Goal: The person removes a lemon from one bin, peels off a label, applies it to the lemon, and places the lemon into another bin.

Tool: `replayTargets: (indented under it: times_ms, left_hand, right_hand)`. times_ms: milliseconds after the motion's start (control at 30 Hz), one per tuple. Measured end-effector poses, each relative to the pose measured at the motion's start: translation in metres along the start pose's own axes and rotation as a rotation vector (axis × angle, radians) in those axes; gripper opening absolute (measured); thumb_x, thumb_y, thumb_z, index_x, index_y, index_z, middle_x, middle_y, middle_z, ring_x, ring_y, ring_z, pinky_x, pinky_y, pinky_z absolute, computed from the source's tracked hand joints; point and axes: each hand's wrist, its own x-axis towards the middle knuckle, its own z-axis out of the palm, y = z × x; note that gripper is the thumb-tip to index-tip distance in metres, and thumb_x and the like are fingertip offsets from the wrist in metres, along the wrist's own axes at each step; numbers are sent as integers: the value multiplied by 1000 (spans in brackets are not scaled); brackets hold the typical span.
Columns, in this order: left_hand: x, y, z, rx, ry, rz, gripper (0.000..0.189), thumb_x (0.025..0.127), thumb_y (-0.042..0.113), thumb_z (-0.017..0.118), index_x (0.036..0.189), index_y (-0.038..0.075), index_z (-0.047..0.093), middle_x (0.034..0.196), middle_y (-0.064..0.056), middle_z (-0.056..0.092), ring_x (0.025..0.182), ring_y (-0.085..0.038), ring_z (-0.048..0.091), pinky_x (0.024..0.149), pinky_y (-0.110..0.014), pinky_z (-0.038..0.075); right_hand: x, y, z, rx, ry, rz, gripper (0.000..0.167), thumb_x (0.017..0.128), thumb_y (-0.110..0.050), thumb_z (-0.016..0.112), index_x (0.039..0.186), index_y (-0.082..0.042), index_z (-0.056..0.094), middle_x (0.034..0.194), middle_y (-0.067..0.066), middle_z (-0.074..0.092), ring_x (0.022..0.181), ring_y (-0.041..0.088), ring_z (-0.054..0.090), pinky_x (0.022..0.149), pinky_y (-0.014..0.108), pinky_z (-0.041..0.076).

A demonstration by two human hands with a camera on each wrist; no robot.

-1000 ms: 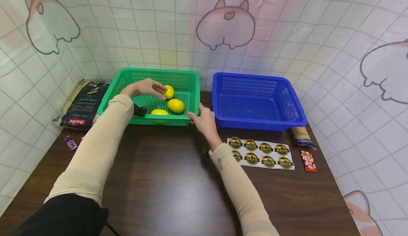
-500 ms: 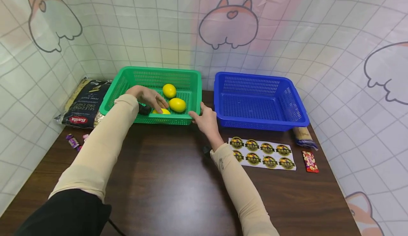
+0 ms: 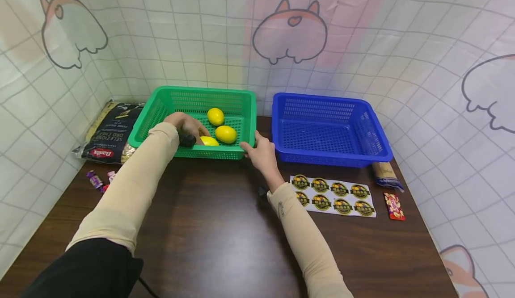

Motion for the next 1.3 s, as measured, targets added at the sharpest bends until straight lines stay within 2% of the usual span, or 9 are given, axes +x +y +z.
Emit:
replayTargets:
  times_ms: [167, 367, 533, 700, 833, 900, 1067, 1200, 1300]
  left_hand:
    - [1, 5, 0, -36, 76, 72, 68, 98, 32, 63, 156, 12, 32, 161, -16, 32, 148, -34, 31, 123, -50, 31]
    - [-1, 14, -1, -55, 189, 131, 58, 96, 35, 65, 146, 11, 49, 144, -12, 49, 130, -29, 42, 118, -50, 36]
    - [-6, 18, -2, -99, 211, 181, 59, 97, 33, 65, 147, 9, 47, 144, -14, 49, 129, -29, 44, 118, -49, 37]
    - [-22, 20, -5, -129, 259, 249, 60, 97, 32, 64, 147, 5, 45, 149, -17, 47, 134, -32, 43, 120, -53, 34]
    - [-41, 21, -5, -165, 356, 358, 58, 96, 28, 66, 146, 5, 47, 145, -18, 52, 127, -31, 49, 117, -52, 37]
    - [-52, 23, -4, -180, 409, 415, 57, 95, 26, 67, 146, 8, 48, 142, -16, 56, 122, -29, 53, 114, -52, 40]
    - [-73, 34, 9, -239, 471, 537, 56, 94, 25, 69, 145, 15, 50, 138, -8, 60, 117, -24, 57, 105, -40, 48]
    - [-83, 49, 29, -271, 464, 620, 56, 95, 23, 68, 147, 15, 48, 141, -6, 57, 121, -22, 56, 102, -32, 51]
    - [-88, 61, 49, -282, 420, 687, 57, 95, 20, 67, 148, 13, 46, 142, -7, 56, 120, -23, 57, 102, -30, 51]
  right_hand:
    - [-3, 2, -2, -8, 5, 6, 72, 97, -28, 65, 155, -4, 29, 129, 23, 67, 88, 30, 76, 82, 45, 62]
    - [-6, 7, -5, -15, 16, 13, 72, 97, -28, 65, 155, -4, 29, 128, 23, 67, 87, 28, 77, 83, 47, 61]
    - [-6, 9, -7, -37, 21, 17, 72, 97, -30, 65, 155, -4, 30, 126, 23, 68, 87, 29, 77, 82, 45, 62]
    - [-8, 7, -9, -183, 35, 10, 78, 97, -39, 63, 156, -4, 27, 132, 21, 65, 100, 31, 74, 86, 45, 61]
    - [-14, -4, -13, -290, 50, -33, 78, 96, -43, 63, 156, -7, 30, 139, 20, 61, 107, 28, 72, 86, 46, 61]
    - [-19, -11, -20, -331, 46, -54, 75, 96, -43, 64, 155, -10, 32, 137, 18, 63, 103, 26, 74, 84, 46, 61]
    - [-36, -19, -43, -421, -18, -72, 64, 95, -44, 65, 149, -15, 45, 135, 15, 65, 107, 25, 73, 88, 47, 60]
    - [-50, -10, -63, -484, -95, -81, 49, 96, -39, 65, 137, -14, 59, 126, 11, 71, 108, 26, 72, 91, 46, 58]
    - [-58, 7, -77, -538, -126, -67, 43, 95, -33, 66, 132, -11, 63, 117, 10, 75, 107, 27, 72, 91, 46, 58]
